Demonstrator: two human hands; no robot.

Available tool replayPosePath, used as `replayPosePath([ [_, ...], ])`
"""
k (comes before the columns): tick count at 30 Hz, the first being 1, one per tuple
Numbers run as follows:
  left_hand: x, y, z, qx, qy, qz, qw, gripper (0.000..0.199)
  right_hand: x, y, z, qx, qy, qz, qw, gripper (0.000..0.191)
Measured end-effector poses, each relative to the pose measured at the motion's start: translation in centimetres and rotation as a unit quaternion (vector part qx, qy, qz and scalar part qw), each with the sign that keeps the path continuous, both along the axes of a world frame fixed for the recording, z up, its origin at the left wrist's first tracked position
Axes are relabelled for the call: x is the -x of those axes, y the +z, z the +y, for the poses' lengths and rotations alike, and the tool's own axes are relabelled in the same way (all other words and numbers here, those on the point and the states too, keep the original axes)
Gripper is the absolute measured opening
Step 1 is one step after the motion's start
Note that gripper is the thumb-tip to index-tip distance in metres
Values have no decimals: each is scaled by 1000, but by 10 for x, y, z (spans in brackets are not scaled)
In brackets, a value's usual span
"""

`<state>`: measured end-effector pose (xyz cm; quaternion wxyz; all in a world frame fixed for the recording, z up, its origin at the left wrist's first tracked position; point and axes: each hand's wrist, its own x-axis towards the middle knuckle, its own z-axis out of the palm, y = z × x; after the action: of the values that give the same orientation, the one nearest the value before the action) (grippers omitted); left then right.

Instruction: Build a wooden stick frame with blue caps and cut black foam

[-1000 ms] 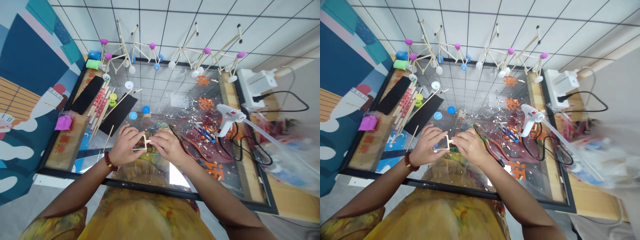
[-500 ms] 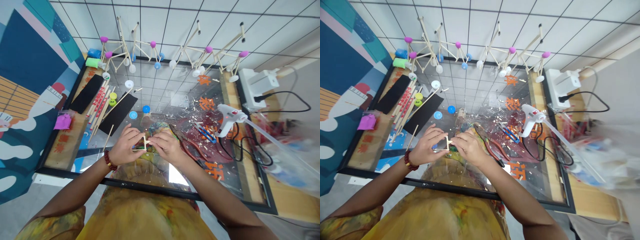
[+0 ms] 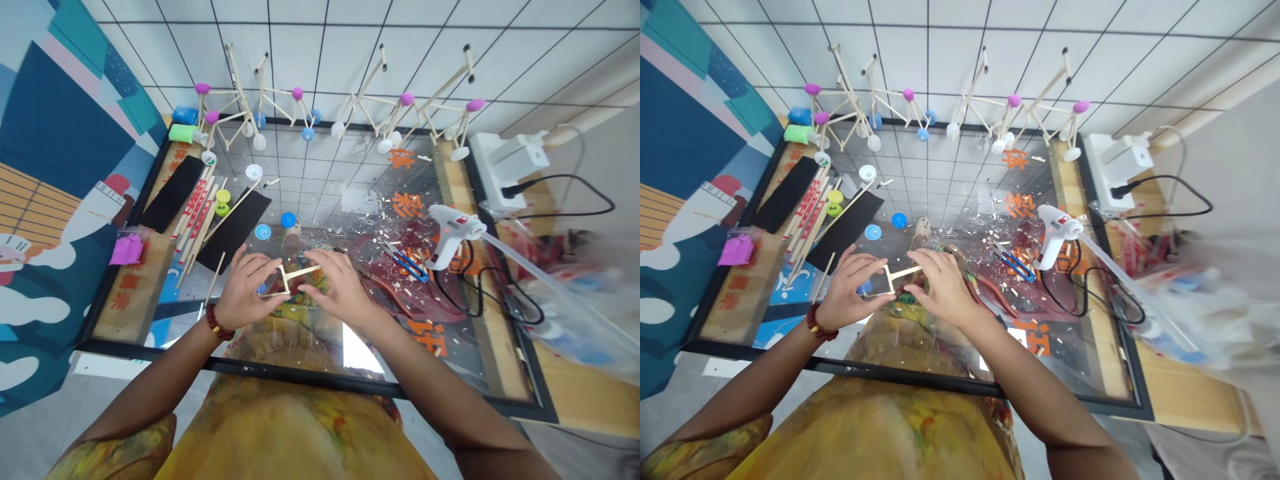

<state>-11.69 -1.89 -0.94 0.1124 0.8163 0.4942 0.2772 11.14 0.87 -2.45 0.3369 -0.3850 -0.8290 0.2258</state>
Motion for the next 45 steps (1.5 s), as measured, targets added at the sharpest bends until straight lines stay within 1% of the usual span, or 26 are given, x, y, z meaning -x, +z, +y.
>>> replayPosePath([
  [2,-1,2,-2,-14,15,-22,1000,55,2,2,-1,60,-29,80,995,63],
  [4,-3,5,-4,-23,29,-57,998,56,6,4,-2,146,-45,186,971,71],
  [5,-4,7,-6,-21,36,-75,996,56,8,5,-2,189,-40,229,954,70],
  [6,-6,9,-7,-16,42,-92,995,56,10,7,-3,227,-28,258,939,66],
  [8,-11,12,-9,4,48,-113,992,56,12,11,-3,276,-5,272,922,48],
  [10,-17,12,-11,29,52,-125,990,56,12,15,-3,276,-3,263,924,28],
  [11,-19,11,-12,41,54,-129,989,56,12,17,-2,263,-6,259,929,22],
  [14,-25,9,-13,71,59,-126,988,52,10,22,-1,223,-11,256,940,21],
  [17,-27,11,-13,91,39,-127,987,40,8,27,1,201,-4,253,946,20],
  [20,-27,17,-8,127,9,-179,976,31,6,36,4,170,25,242,955,18],
  [23,-31,23,-1,199,-8,-253,947,20,5,46,6,156,35,239,958,18],
  [27,-41,23,5,308,31,-357,881,20,3,48,8,184,17,236,954,23],
  [29,-45,20,5,336,40,-388,857,22,2,45,9,204,13,235,950,24],
  [32,-47,14,5,351,47,-414,838,23,0,40,8,244,-1,241,939,28],
  [34,-46,11,5,358,41,-418,834,27,0,37,8,270,-12,246,931,31],
  [38,-44,10,6,369,20,-399,839,32,0,33,9,291,-32,251,923,30],
  [41,-46,11,5,375,39,-397,837,30,0,30,10,299,-39,259,918,30],
  [45,-53,8,4,355,75,-409,837,28,0,29,11,310,-41,256,915,27],
])
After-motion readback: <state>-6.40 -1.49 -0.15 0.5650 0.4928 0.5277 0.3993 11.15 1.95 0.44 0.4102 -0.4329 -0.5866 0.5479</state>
